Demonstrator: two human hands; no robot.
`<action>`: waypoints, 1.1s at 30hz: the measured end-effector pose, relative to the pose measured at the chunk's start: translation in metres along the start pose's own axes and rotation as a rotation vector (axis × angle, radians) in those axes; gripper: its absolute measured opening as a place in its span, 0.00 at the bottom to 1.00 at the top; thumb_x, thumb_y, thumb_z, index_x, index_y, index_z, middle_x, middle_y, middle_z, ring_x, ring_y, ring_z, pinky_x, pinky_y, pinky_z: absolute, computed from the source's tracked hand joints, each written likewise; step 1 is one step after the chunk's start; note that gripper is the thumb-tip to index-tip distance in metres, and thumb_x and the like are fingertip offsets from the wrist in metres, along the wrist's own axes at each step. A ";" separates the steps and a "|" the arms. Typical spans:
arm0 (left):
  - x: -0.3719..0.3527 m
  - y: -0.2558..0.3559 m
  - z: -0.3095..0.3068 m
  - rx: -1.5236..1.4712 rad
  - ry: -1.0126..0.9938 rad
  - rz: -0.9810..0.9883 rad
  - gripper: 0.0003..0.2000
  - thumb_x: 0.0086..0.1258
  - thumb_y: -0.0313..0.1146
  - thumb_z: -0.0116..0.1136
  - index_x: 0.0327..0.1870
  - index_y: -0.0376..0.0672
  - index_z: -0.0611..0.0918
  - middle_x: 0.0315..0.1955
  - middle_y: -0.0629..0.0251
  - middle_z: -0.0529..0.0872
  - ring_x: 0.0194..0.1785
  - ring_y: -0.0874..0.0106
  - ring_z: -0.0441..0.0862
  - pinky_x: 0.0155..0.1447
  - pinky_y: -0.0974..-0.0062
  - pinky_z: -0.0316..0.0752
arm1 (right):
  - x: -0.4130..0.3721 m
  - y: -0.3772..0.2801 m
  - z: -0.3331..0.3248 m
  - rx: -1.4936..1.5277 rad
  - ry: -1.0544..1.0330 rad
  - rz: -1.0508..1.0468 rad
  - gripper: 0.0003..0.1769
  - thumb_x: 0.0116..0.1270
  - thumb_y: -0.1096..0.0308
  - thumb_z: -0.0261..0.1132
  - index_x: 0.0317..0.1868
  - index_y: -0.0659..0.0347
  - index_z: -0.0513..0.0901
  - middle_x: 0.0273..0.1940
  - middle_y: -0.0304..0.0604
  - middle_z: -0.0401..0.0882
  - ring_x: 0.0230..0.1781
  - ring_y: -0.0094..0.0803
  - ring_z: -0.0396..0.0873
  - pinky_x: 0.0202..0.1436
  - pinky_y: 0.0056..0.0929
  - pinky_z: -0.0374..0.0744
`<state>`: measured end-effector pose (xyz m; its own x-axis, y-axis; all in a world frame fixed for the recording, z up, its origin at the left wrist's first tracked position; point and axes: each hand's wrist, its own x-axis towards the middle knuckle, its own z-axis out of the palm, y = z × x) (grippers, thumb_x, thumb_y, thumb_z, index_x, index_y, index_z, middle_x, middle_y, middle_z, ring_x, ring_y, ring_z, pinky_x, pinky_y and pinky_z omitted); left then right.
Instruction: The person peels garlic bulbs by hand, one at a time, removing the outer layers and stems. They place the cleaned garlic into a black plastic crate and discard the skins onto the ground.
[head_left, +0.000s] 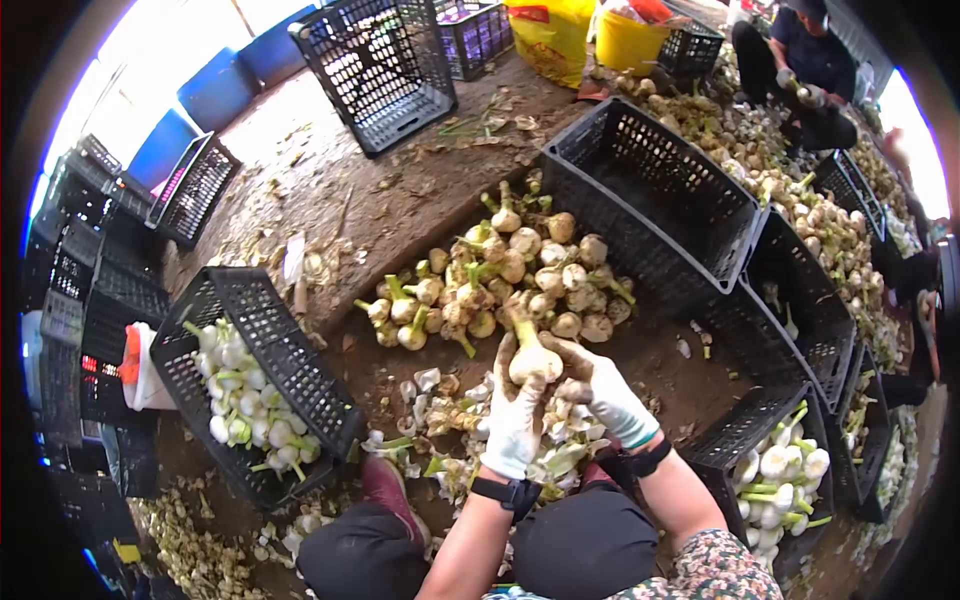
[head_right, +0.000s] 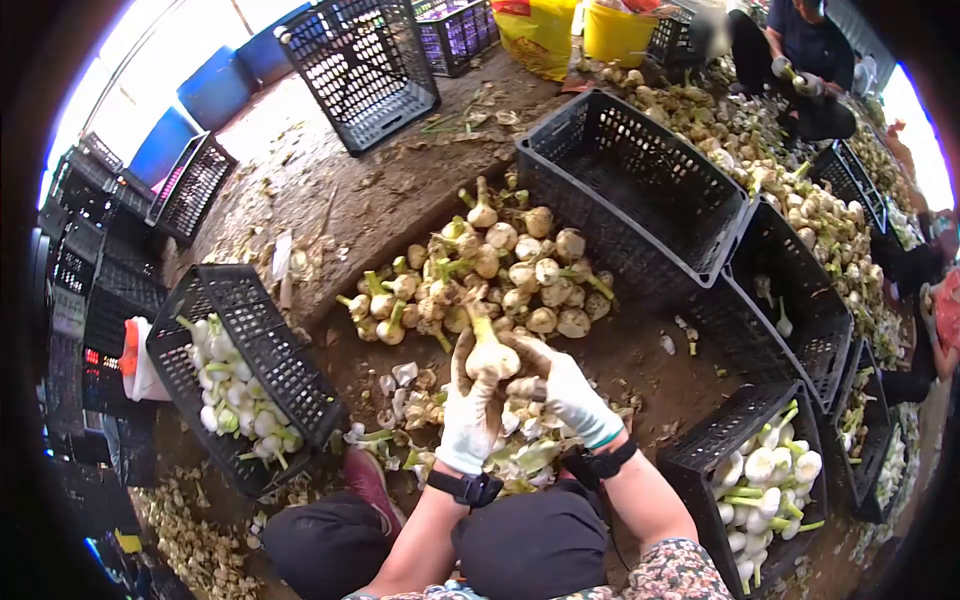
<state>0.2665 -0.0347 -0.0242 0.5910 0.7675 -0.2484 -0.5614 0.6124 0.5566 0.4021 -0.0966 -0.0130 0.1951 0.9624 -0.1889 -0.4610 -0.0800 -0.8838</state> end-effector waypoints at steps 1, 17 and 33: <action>0.003 0.004 -0.008 0.124 -0.064 0.051 0.42 0.66 0.25 0.68 0.78 0.49 0.56 0.61 0.60 0.76 0.55 0.69 0.81 0.58 0.69 0.81 | 0.004 0.001 -0.001 -0.075 0.031 -0.064 0.33 0.65 0.65 0.72 0.68 0.68 0.72 0.61 0.46 0.78 0.58 0.30 0.77 0.61 0.29 0.76; -0.105 0.142 0.005 1.144 0.107 0.929 0.46 0.49 0.12 0.64 0.76 0.48 0.65 0.70 0.54 0.67 0.75 0.56 0.64 0.75 0.67 0.62 | 0.015 -0.051 0.152 -0.093 -0.407 -0.136 0.21 0.70 0.69 0.64 0.60 0.65 0.73 0.52 0.42 0.80 0.48 0.30 0.80 0.53 0.28 0.81; -0.187 0.193 -0.102 0.254 0.008 1.195 0.35 0.71 0.26 0.62 0.77 0.42 0.59 0.62 0.65 0.73 0.63 0.76 0.71 0.62 0.81 0.70 | -0.079 -0.083 0.340 -0.572 -0.808 -0.002 0.11 0.71 0.70 0.58 0.48 0.65 0.80 0.28 0.36 0.78 0.24 0.26 0.72 0.28 0.24 0.72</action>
<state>-0.0118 -0.0408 0.0493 -0.2238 0.8233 0.5216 -0.6187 -0.5335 0.5767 0.1312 -0.0779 0.2210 -0.5523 0.8332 -0.0263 0.0677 0.0134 -0.9976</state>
